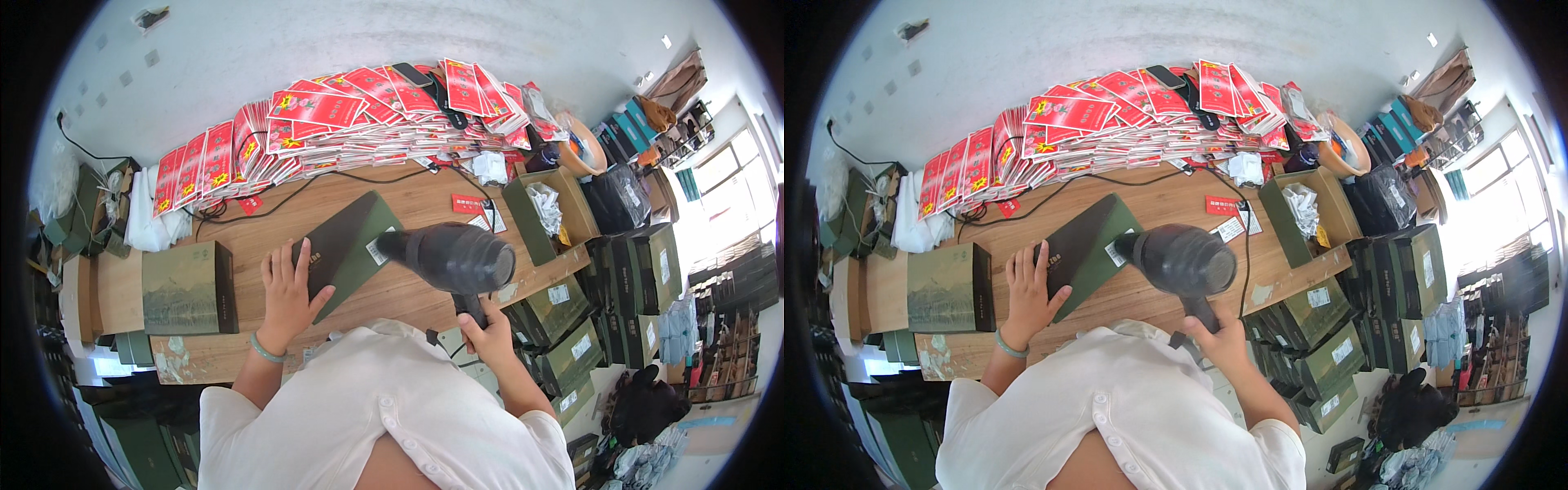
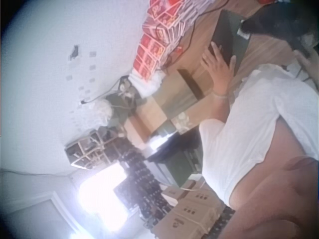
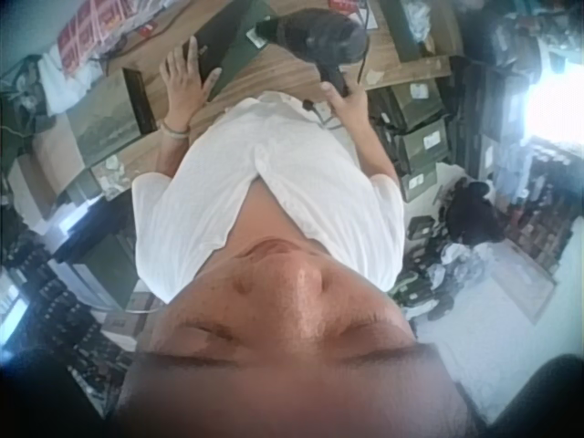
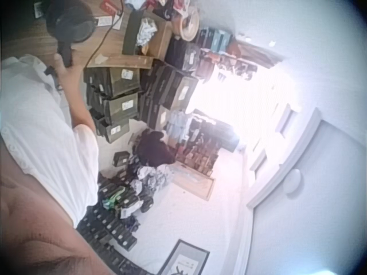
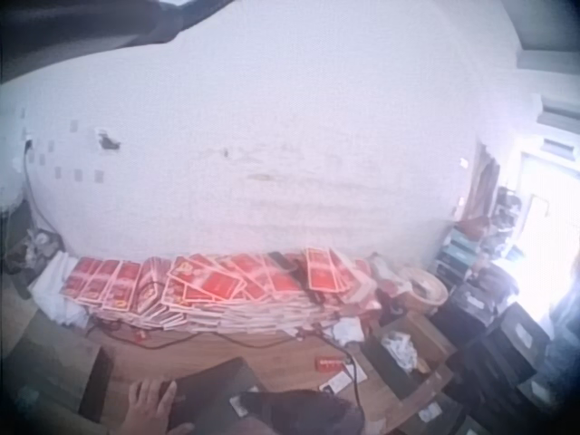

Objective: The person places a white tissue sheet into a cardboard box, then adds a folded beige cloth item and a small red card. They close the box, use a hair dryer to heat a label on the box, and then move to a second box to sort through a bundle of white cables.

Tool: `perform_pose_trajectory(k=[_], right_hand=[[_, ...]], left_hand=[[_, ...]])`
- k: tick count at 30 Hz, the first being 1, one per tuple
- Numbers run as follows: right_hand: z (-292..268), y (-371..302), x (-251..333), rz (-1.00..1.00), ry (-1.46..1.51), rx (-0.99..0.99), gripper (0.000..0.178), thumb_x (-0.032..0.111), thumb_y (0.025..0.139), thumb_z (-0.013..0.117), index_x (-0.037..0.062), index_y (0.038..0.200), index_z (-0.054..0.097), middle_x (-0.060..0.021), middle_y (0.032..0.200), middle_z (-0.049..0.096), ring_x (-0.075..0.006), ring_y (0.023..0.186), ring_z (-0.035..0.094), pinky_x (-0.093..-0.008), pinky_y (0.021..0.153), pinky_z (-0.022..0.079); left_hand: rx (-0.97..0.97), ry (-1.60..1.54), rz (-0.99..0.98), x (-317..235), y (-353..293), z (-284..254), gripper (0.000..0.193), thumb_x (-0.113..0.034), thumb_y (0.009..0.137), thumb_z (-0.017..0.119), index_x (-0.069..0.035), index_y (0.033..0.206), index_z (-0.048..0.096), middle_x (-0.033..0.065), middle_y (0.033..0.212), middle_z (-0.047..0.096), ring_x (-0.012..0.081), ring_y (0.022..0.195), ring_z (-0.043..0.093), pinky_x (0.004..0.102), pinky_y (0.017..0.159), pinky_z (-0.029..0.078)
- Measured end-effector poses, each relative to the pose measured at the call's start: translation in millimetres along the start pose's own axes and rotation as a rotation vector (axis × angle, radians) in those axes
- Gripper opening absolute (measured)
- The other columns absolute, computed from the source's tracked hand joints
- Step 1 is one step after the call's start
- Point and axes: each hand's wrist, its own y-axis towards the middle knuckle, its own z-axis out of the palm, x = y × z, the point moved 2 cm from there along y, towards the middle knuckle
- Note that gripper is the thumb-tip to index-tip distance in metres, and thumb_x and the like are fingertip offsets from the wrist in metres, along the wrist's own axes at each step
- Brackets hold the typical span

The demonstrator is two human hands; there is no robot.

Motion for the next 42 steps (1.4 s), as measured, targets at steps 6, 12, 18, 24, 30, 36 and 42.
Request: perform_pose_trajectory(k=[6, 12, 18, 24, 30, 36, 42], right_hand=[[1.4, 4.0, 3.3, 0.022, -0.046, -0.039, 0.04, 0.033, 0.084, 0.079, 0.0007, 0.104, 0.064, -0.0044, 0.068, 0.066, -0.0079, 0.051, 0.057, -0.0245, 0.044, 0.044], [2.9, 4.5, 9.6, 0.066, 0.028, -0.047, 0.04, 0.031, 0.085, 0.077, -0.0017, 0.102, 0.062, -0.0047, 0.066, 0.063, -0.0085, 0.048, 0.054, -0.0245, 0.042, 0.042], [2.3, 5.4, 2.9, 0.021, 0.021, -0.047, 0.034, 0.032, 0.092, 0.069, 0.0012, 0.097, 0.055, -0.0028, 0.059, 0.055, -0.0082, 0.041, 0.048, -0.0229, 0.037, 0.037], [0.2, 7.8, -0.7, 0.053, 0.012, -0.026, 0.034, 0.033, 0.093, 0.069, 0.002, 0.092, 0.055, -0.0024, 0.058, 0.054, -0.0077, 0.041, 0.048, -0.0229, 0.037, 0.036], [0.0, 8.8, 2.2, 0.057, 0.032, -0.033, 0.034, 0.034, 0.092, 0.07, 0.0019, 0.091, 0.056, -0.0019, 0.058, 0.054, -0.0074, 0.041, 0.048, -0.0227, 0.037, 0.037], [-0.8, 9.4, 5.6, 0.058, 0.002, -0.041, 0.034, 0.034, 0.092, 0.07, 0.0021, 0.091, 0.057, -0.0019, 0.059, 0.055, -0.0075, 0.042, 0.048, -0.0225, 0.038, 0.037], [-3.3, 5.4, 7.0, 0.177, 0.121, 0.051, 0.046, 0.036, 0.084, 0.078, -0.0028, 0.105, 0.065, -0.0041, 0.064, 0.061, -0.0084, 0.049, 0.055, -0.0243, 0.043, 0.044]], left_hand=[[-0.016, 0.002, 0.006, -0.5, -1.2, -0.5, 0.083, -0.056, 0.09, 0.055, 0.0, 0.149, 0.034, 0.0274, 0.141, 0.039, 0.0432, 0.127, 0.037, 0.0582, 0.11, 0.024], [-0.017, 0.006, 0.005, -2.1, -2.0, -0.6, 0.084, -0.057, 0.09, 0.055, 0.001, 0.148, 0.035, 0.0277, 0.14, 0.039, 0.043, 0.126, 0.038, 0.0582, 0.11, 0.024], [-0.007, 0.001, 0.001, -3.0, -1.8, -0.9, 0.084, -0.056, 0.09, 0.055, 0.0, 0.148, 0.034, 0.0274, 0.14, 0.039, 0.0427, 0.126, 0.038, 0.0582, 0.11, 0.024], [0.001, 0.006, 0.0, -2.1, -1.9, -1.3, 0.084, -0.055, 0.09, 0.056, 0.0, 0.149, 0.034, 0.0275, 0.141, 0.039, 0.0427, 0.127, 0.037, 0.0582, 0.11, 0.023], [-0.001, 0.01, 0.008, -1.8, -2.4, -0.9, 0.084, -0.055, 0.09, 0.056, 0.001, 0.149, 0.034, 0.0279, 0.141, 0.039, 0.0431, 0.127, 0.037, 0.0584, 0.11, 0.023], [0.001, 0.018, 0.005, -2.9, -2.7, -1.0, 0.084, -0.055, 0.09, 0.056, 0.001, 0.148, 0.034, 0.0281, 0.141, 0.038, 0.0432, 0.127, 0.037, 0.0586, 0.111, 0.023], [-0.002, 0.011, 0.005, -2.2, -2.7, -0.7, 0.084, -0.056, 0.09, 0.055, 0.001, 0.149, 0.034, 0.0284, 0.14, 0.039, 0.043, 0.127, 0.037, 0.0587, 0.11, 0.023]])
